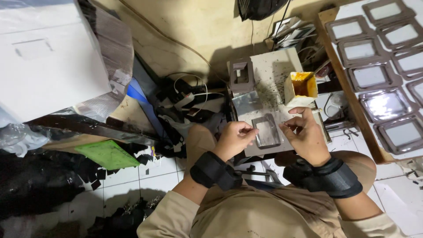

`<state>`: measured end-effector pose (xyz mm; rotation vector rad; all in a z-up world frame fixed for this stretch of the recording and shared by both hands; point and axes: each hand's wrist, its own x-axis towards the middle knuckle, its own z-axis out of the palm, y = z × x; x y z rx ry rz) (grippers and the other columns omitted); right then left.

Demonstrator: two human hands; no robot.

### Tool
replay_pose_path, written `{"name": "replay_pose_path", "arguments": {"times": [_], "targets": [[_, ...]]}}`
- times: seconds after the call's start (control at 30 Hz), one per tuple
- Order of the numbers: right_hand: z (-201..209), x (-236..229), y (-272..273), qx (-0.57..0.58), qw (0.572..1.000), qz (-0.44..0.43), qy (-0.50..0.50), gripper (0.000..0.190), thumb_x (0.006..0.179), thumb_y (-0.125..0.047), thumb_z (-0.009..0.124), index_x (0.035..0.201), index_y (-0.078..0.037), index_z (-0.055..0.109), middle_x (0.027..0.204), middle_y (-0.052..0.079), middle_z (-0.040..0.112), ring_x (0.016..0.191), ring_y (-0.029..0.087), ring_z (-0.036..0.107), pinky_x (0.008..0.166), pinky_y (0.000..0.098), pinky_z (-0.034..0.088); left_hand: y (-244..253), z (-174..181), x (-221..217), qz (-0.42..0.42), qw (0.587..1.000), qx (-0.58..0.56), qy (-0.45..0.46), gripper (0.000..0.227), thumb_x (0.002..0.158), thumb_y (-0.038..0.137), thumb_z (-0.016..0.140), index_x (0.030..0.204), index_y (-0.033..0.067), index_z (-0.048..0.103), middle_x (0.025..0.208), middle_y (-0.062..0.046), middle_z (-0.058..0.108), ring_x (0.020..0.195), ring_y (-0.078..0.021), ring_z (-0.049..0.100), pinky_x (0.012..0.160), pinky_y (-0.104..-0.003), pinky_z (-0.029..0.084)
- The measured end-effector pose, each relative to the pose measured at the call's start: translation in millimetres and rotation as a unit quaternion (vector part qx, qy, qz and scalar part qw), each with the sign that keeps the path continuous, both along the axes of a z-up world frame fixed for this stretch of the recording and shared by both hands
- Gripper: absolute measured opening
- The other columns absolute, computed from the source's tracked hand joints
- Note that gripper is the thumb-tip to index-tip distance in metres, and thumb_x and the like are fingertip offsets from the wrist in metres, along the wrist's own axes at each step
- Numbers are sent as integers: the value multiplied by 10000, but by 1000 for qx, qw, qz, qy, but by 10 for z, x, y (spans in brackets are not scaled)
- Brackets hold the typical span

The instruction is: Applying glue to leather frames and attaching them to plastic sheets to create card holders.

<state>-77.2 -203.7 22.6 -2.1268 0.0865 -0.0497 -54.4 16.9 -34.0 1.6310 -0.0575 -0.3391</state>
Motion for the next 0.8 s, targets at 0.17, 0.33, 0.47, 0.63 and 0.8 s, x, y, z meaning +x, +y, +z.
{"name": "replay_pose_path", "arguments": {"times": [0.17, 0.33, 0.47, 0.63, 0.8], "targets": [[-539, 219, -62, -31, 997, -2, 76, 382, 875, -145, 765, 1203, -125, 570, 810, 96, 761, 720, 261, 668, 676, 372, 497, -61, -435, 156, -15, 996, 81, 33, 215, 864, 152, 761, 864, -61, 735, 701, -200, 728, 595, -221, 734, 472, -299, 587], [-1040, 314, -169, -45, 990, 9, 132, 477, 848, -155, 770, 1256, -181, 523, 841, 60, 769, 755, 262, 686, 712, 384, 517, -162, -909, 255, -42, 985, 163, 35, 196, 854, 235, 731, 730, 86, 763, 526, -59, 676, 524, -164, 704, 517, -284, 560], [-1286, 376, -243, -58, 986, 19, 156, 462, 865, -182, 750, 1260, -194, 510, 849, 45, 770, 762, 265, 680, 728, 398, 516, -184, -957, 289, -69, 978, 193, 33, 218, 877, 248, 701, 739, 90, 760, 525, -42, 676, 527, -173, 696, 575, -265, 553], [-1356, 414, -262, -47, 986, 23, 161, 468, 858, -196, 759, 1257, -171, 517, 832, 45, 763, 792, 259, 693, 753, 401, 529, -190, -969, 345, -73, 970, 223, 57, 215, 844, 319, 703, 750, 139, 772, 531, -7, 682, 570, -135, 710, 624, -256, 558], [-1454, 446, -263, -70, 983, 30, 169, 461, 876, -209, 747, 1263, -192, 498, 881, 69, 769, 905, 327, 726, 831, 472, 541, -204, -1069, 351, -70, 968, 233, 64, 199, 828, 290, 712, 812, 104, 783, 523, -26, 679, 561, -165, 715, 610, -261, 555]]}}
